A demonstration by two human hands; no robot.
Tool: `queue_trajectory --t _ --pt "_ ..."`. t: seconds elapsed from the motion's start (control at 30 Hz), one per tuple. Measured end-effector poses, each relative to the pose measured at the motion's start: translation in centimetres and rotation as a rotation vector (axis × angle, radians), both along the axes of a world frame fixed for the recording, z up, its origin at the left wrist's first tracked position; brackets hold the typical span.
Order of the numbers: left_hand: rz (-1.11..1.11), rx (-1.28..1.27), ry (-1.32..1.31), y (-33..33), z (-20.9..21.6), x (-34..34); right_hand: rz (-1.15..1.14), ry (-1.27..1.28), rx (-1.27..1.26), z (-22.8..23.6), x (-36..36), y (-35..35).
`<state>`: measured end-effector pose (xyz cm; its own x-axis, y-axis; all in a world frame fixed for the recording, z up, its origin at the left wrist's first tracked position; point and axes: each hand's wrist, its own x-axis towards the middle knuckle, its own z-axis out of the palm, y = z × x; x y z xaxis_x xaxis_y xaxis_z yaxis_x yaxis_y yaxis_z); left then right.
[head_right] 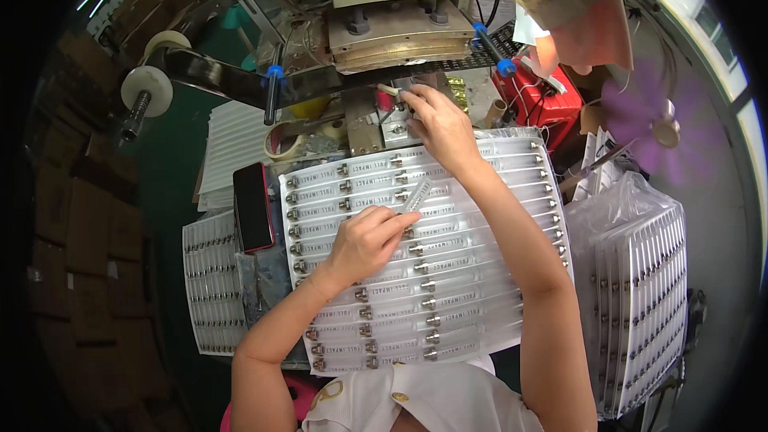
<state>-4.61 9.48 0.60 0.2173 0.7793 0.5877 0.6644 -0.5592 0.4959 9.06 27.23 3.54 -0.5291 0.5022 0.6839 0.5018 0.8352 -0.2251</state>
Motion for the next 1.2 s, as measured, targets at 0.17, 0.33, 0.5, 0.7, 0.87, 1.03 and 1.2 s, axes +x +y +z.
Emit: queue_trajectory --t 0.17,0.33,0.5,0.7,0.87,1.03,1.2 --pt "0.032 -0.084 -0.005 -0.4 0.1 -0.4 -0.107 0.038 -0.486 -0.2 -1.4 1.4" --pt "0.004 -0.107 -0.009 -0.3 -0.1 -0.5 -0.018 -0.033 -0.436 -0.4 -1.0 2.4" --pt "-0.005 -0.135 0.028 -0.3 -0.2 -0.6 -0.066 -0.089 -0.529 -0.2 -1.1 3.0" --pt "-0.008 -0.135 0.033 -0.3 -0.1 -0.6 -0.025 -0.049 -0.478 0.0 -1.0 3.0" --pt "-0.005 -0.143 0.034 -0.3 -0.1 -0.5 0.000 -0.060 -0.461 -0.1 -0.8 3.1" --pt "-0.002 -0.136 0.002 -0.2 -0.2 -0.5 0.000 -0.072 -0.457 0.1 -1.0 3.0" --pt "-0.008 -0.144 0.006 -0.3 -0.2 -0.6 0.008 -0.058 -0.463 0.0 -0.9 3.1"
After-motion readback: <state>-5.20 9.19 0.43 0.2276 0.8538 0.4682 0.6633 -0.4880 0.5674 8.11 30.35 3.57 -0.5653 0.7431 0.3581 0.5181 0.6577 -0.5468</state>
